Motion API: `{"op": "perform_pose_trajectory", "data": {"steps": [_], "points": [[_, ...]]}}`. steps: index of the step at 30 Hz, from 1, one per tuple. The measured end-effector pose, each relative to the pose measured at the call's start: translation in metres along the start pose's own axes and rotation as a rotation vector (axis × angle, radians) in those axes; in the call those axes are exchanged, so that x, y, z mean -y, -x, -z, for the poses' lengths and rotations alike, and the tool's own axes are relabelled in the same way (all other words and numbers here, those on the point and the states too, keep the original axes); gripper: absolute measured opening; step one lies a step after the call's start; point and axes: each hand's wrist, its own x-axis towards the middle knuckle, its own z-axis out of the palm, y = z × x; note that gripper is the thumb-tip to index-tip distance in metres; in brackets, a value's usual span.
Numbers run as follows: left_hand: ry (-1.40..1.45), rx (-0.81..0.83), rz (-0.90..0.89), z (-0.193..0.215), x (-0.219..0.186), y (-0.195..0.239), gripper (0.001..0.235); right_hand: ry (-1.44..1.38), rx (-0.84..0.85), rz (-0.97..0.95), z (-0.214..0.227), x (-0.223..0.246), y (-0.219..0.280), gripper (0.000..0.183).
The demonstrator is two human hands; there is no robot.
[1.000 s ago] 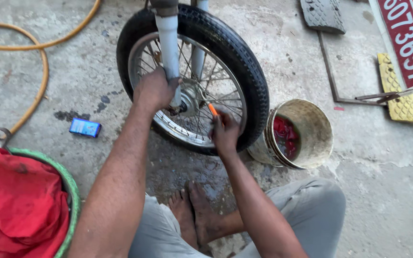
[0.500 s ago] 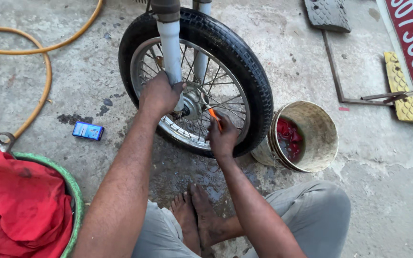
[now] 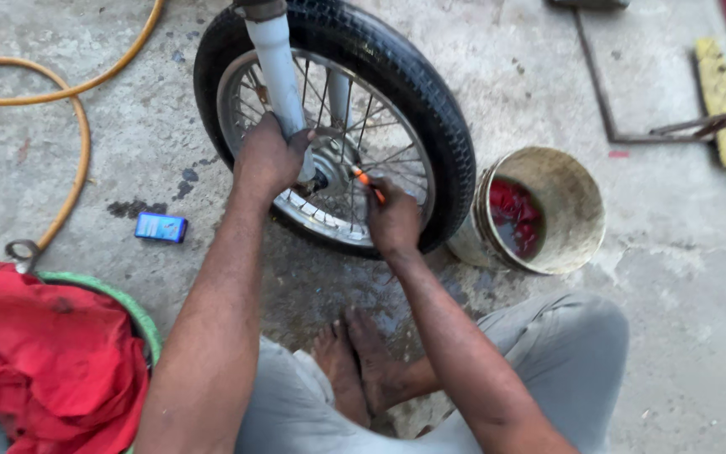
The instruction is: The person scrubs the motorcycle wheel rim and spokes using a toothbrush and a blue sponge. They repeatedly dip the toothbrush into a bucket of red liquid to clean the wheel components.
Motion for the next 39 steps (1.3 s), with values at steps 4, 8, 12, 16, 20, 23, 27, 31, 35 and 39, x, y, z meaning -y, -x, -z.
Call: {"op": "perform_pose_trajectory", "data": {"steps": [4, 8, 12, 16, 20, 23, 27, 31, 35, 39], "points": [[0.043, -0.014, -0.107, 0.001, 0.010, -0.009, 0.047, -0.014, -0.016, 0.149, -0.006, -0.004, 0.002, 0.021], [0.159, 0.012, -0.124, -0.009, 0.021, -0.018, 0.045, -0.230, 0.306, -0.229, 0.008, -0.020, -0.013, 0.023], [0.207, 0.024, -0.174, -0.010, 0.036, -0.025, 0.044, -0.155, 0.296, -0.171, 0.010, -0.007, -0.010, 0.022], [0.329, 0.099, -0.118, -0.005, 0.024, -0.026, 0.040, -0.097, 0.091, 0.015, 0.018, 0.017, -0.018, 0.024], [0.353, 0.085, -0.148, -0.012, 0.032, -0.020, 0.037, -0.037, 0.011, -0.076, 0.012, 0.013, 0.008, 0.021], [0.344, 0.082, -0.041, -0.008, 0.034, -0.028, 0.039, -0.028, -0.162, 0.049, 0.000, 0.007, 0.007, 0.024], [0.346, 0.078, -0.176, -0.008, 0.025, -0.020, 0.037, 0.066, -0.063, 0.022, 0.005, 0.001, 0.000, 0.015], [0.293, 0.073, -0.131, -0.003, 0.021, -0.012, 0.039, 0.052, -0.073, 0.055, 0.009, 0.002, 0.008, 0.017], [0.244, 0.097, -0.041, -0.005, 0.023, -0.015, 0.043, -0.039, -0.088, 0.046, 0.001, 0.000, 0.012, 0.020], [0.151, -0.055, -0.223, -0.007, 0.018, -0.013, 0.049, -0.098, -0.055, 0.023, -0.008, 0.002, -0.003, 0.018]]}}
